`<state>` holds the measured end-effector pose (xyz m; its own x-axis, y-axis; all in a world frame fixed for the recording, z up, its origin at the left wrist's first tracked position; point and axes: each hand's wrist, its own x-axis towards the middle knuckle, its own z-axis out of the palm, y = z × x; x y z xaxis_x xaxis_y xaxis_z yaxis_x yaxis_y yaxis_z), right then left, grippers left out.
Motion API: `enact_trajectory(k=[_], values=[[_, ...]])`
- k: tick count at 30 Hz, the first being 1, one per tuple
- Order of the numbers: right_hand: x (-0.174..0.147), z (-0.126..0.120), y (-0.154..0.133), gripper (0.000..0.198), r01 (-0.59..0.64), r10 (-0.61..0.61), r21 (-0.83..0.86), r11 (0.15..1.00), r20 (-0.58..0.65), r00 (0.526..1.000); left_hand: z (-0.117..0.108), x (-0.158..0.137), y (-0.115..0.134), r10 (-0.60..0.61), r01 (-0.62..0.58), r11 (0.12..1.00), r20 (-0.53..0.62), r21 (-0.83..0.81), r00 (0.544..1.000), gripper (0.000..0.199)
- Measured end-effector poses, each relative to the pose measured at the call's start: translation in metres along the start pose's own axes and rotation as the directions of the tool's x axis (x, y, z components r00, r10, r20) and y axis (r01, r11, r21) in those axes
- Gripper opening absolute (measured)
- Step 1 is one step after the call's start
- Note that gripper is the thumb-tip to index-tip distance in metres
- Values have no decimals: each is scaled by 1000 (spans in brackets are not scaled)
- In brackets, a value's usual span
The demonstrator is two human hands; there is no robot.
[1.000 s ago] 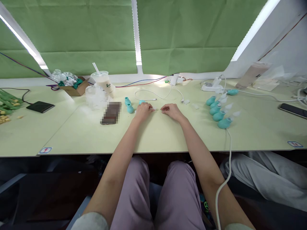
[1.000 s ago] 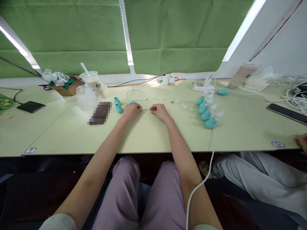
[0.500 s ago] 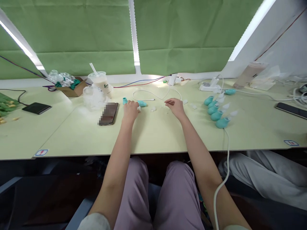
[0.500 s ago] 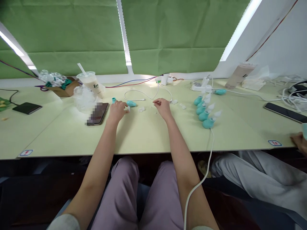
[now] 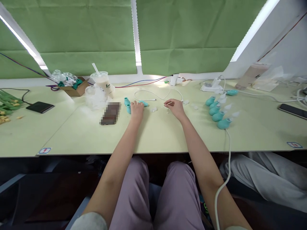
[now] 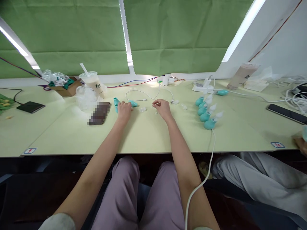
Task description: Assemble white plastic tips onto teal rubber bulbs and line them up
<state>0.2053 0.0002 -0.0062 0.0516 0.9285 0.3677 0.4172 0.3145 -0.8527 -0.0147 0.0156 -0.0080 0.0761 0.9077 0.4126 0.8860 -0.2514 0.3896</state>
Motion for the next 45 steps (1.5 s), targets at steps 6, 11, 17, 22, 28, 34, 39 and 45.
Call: enact_trajectory(k=[6, 11, 17, 22, 28, 34, 39, 45], values=[[0, -4, -6, 18, 5, -6, 82, 997, 15, 1000, -9, -3, 14, 75, -76, 986, -14, -150, 997, 11], [-3, -3, -20, 21, 46, -53, 203, 978, 29, 998, -8, -10, 36, 115, -139, 917, -86, -373, 990, 21], [-8, 4, -29, 22, 83, -95, 193, 978, 56, 994, -2, -14, 47, 102, -123, 858, -70, -498, 992, 10], [-12, 4, -33, 18, 120, -121, 79, 990, 18, 992, -1, -13, 48, 93, -124, 850, -86, -512, 992, 8], [-13, 2, -33, 12, 201, -202, -101, 974, -7, 979, 0, -13, 47, 104, -139, 860, -99, -490, 990, 7], [-13, 2, -31, 13, 320, -319, -180, 930, 36, 947, 5, -13, 45, 128, -162, 829, -101, -535, 987, 9], [-13, 3, -33, 15, 272, -270, -61, 960, 34, 962, 6, -14, 45, 137, -197, 819, -149, -539, 979, 8], [-10, 1, -30, 20, 132, -141, 124, 983, 63, 988, 11, -13, 43, 207, -330, 807, -290, -490, 934, 5]])
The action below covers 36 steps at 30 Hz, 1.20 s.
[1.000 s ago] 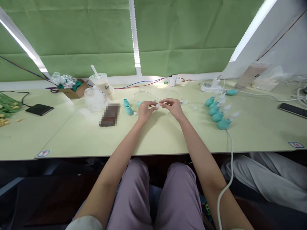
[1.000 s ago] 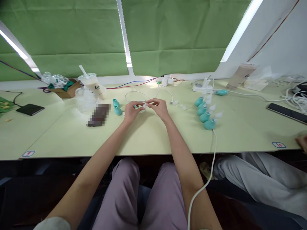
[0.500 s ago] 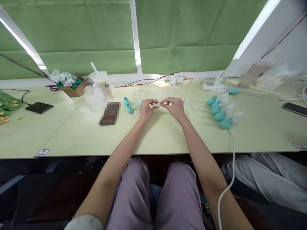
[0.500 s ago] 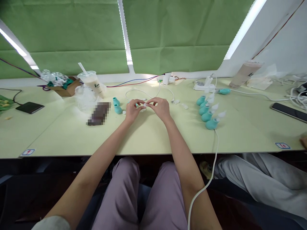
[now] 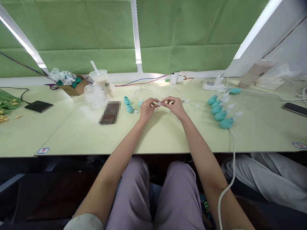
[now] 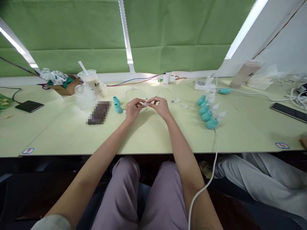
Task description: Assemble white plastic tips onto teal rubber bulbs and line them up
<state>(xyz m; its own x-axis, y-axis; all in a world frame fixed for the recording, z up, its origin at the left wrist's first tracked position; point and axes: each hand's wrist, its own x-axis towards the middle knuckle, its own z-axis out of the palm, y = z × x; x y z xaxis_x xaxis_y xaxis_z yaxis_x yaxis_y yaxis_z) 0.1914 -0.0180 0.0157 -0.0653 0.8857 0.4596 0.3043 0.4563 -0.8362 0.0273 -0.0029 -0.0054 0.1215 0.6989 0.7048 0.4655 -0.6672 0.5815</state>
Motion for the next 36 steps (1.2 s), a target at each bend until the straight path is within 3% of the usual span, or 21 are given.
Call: enact_trajectory(k=[4, 7, 11, 24, 36], values=[[2, -1, 5, 32, -129, 123, 185, 974, 46, 991, 2, -2, -2, 82, -82, 996, -14, 23, 996, 7], [0, -3, 5, 37, -245, 194, 342, 907, 177, 965, 2, -4, -1, 156, -157, 984, 17, 78, 988, 10], [-4, -7, 1, 38, -350, 227, 425, 835, 314, 922, 3, -6, -2, 253, -256, 955, 41, 149, 967, 15], [-3, -2, 10, 40, -400, 301, 504, 766, 269, 915, 5, -6, -4, 369, -358, 918, -38, 172, 929, 15], [-4, 2, 14, 40, -405, 307, 538, 739, 266, 914, 4, -5, -8, 333, -328, 930, -4, 166, 943, 21]])
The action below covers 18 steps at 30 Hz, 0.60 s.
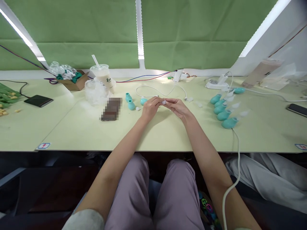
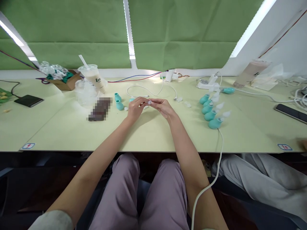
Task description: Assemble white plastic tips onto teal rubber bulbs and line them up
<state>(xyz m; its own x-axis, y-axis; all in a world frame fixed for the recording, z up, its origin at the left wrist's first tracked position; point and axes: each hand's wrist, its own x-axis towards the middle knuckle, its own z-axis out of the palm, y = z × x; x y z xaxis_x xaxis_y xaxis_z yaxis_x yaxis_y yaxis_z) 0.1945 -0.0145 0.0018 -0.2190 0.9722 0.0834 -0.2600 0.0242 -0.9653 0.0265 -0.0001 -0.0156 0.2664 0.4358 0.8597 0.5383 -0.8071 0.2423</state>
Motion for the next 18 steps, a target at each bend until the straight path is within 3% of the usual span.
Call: enact_trajectory(k=[6, 13, 18], values=[[-2, 3, -4, 41, 73, -73, 13, 997, 10, 997, -1, 1, 2, -45, 44, 999, -19, -8, 999, 19], [-3, 7, -8, 31, 224, -244, -215, 951, -72, 967, 0, 3, 3, -81, 78, 996, -72, -40, 994, 18], [-3, 8, -9, 29, 219, -257, -270, 938, -116, 959, 1, 3, 2, -95, 95, 995, -53, 2, 994, 20]])
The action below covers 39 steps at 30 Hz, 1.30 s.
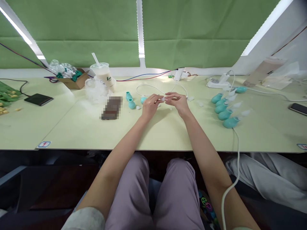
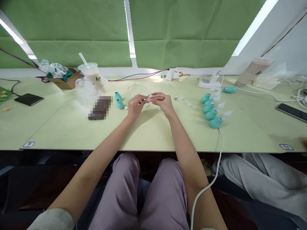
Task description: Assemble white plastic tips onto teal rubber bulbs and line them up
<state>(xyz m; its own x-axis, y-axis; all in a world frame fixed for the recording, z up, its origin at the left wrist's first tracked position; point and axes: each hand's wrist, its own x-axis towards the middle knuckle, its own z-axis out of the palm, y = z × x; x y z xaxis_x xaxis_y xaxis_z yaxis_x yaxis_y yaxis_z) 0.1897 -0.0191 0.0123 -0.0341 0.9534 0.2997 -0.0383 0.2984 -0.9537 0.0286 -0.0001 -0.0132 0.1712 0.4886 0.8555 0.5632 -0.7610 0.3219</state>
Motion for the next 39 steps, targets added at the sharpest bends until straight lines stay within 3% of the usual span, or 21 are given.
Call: enact_trajectory(k=[8, 18, 25, 39], values=[[0, 0, 1, 24, -41, 39, 44, 998, 27, 999, -1, -1, -1, 57, -58, 998, 20, 31, 998, 21], [-1, -9, 3, 44, -250, 214, 163, 954, 212, 954, 1, -5, 1, 172, -173, 985, 35, 18, 984, 26], [0, -8, 8, 42, -254, 224, 198, 947, 162, 961, 0, -4, 3, 114, -114, 993, 34, 4, 993, 24], [-1, -8, 5, 36, -259, 232, 208, 943, 144, 962, -3, -4, 2, 153, -154, 988, 35, 28, 988, 29]])
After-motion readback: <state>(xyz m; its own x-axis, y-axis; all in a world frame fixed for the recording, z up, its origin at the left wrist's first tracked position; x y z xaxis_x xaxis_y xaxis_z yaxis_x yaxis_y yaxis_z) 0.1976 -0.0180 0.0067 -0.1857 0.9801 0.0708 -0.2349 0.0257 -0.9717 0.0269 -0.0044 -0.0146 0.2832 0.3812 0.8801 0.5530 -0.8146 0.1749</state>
